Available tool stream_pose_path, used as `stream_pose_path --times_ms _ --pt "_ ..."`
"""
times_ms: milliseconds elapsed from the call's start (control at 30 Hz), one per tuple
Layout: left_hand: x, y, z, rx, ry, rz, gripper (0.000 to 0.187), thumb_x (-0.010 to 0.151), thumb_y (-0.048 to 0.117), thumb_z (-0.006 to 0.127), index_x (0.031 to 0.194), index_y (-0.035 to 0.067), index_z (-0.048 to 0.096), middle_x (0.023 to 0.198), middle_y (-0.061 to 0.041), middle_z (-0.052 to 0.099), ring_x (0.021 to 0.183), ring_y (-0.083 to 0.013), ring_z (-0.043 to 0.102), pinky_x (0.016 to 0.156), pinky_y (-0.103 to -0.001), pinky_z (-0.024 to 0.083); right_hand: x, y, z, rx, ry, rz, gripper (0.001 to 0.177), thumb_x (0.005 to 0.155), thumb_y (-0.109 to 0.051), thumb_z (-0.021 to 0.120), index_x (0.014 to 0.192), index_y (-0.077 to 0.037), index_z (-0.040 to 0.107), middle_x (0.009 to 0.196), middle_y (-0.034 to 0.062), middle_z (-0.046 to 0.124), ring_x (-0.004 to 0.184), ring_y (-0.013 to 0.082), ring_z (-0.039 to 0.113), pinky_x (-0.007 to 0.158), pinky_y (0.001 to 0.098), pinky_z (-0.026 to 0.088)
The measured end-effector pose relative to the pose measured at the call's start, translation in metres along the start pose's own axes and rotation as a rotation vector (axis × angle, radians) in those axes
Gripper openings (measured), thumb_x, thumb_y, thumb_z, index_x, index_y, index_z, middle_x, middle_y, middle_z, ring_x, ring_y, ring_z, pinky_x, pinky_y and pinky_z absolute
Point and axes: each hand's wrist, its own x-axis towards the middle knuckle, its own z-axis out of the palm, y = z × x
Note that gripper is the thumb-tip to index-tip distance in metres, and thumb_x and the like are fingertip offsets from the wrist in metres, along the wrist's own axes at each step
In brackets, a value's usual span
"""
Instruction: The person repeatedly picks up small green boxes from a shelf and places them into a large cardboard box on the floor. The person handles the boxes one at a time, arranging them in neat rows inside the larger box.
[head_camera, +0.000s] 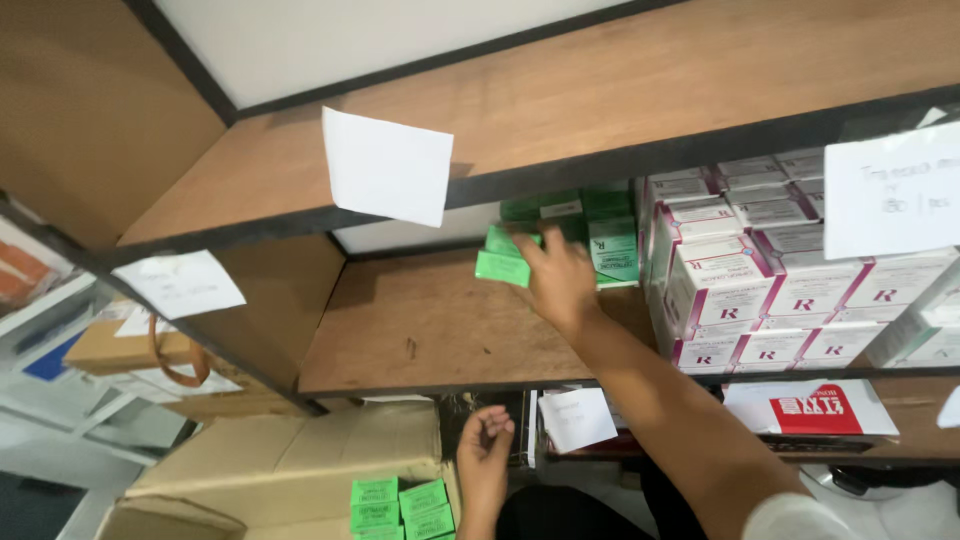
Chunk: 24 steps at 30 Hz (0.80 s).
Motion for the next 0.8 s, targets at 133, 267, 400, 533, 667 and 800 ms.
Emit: stream_pose_path --times_ms 133,267,400,533,667,800 --pt "0.002 0.008 0.004 0.054 0.036 0.008 0.023 0.089 -0.005 0.069 0.112 -0.001 0.068 0.100 -0.006 0.070 0.095 -0.0132 0.064 0.090 -0.026 0.054 -0.027 0.000 -0.024 0.230 -0.039 -0.170 0.083 0.062 -0.041 0.091 0.139 -0.025 0.063 0.122 0.0147 0.061 0.102 0.0368 0.067 0.088 0.0484 0.055" --pt "0.000 0.011 0.003 0.014 0.039 0.016 0.022 0.090 -0.005 0.068 0.111 -0.001 0.068 0.101 -0.007 0.069 0.095 -0.0133 0.063 0.090 -0.027 0.053 -0.033 0.010 -0.029 0.282 -0.419 -0.127 0.083 0.057 -0.048 0.093 0.131 -0.026 0.064 0.129 0.0085 0.062 0.113 0.0314 0.068 0.092 0.0447 0.056" --pt "-0.002 0.018 0.006 0.025 0.044 -0.006 0.022 0.090 -0.004 0.068 0.112 0.000 0.068 0.101 -0.007 0.070 0.096 -0.0135 0.064 0.090 -0.027 0.054 -0.025 0.013 -0.027 0.272 -0.594 -0.066 0.086 0.057 -0.046 0.092 0.137 -0.033 0.062 0.134 0.0074 0.059 0.122 0.0296 0.062 0.099 0.0446 0.053" --pt "-0.001 0.024 0.007 -0.002 0.050 -0.019 0.024 0.089 -0.004 0.068 0.113 0.000 0.067 0.102 -0.007 0.070 0.096 -0.0135 0.064 0.091 -0.027 0.054 -0.017 0.008 -0.021 0.132 -0.598 -0.159 0.084 0.062 -0.045 0.091 0.139 -0.034 0.059 0.144 0.0080 0.054 0.131 0.0309 0.055 0.102 0.0471 0.048" --pt "-0.003 0.023 0.007 -0.006 0.052 -0.036 0.024 0.089 -0.004 0.068 0.113 -0.001 0.067 0.103 -0.007 0.069 0.097 -0.0136 0.064 0.092 -0.027 0.053 -0.018 0.005 -0.015 0.061 -0.580 -0.200 0.090 0.059 -0.043 0.093 0.142 -0.036 0.059 0.151 0.0117 0.049 0.137 0.0375 0.048 0.103 0.0514 0.043" --pt "-0.004 0.023 0.008 0.000 0.044 -0.020 0.023 0.090 -0.004 0.068 0.113 -0.001 0.067 0.104 -0.007 0.068 0.098 -0.0135 0.063 0.092 -0.027 0.052 -0.023 0.008 -0.013 0.144 -0.536 -0.239 0.086 0.058 -0.044 0.091 0.138 -0.036 0.060 0.144 0.0097 0.056 0.136 0.0350 0.051 0.110 0.0523 0.043"
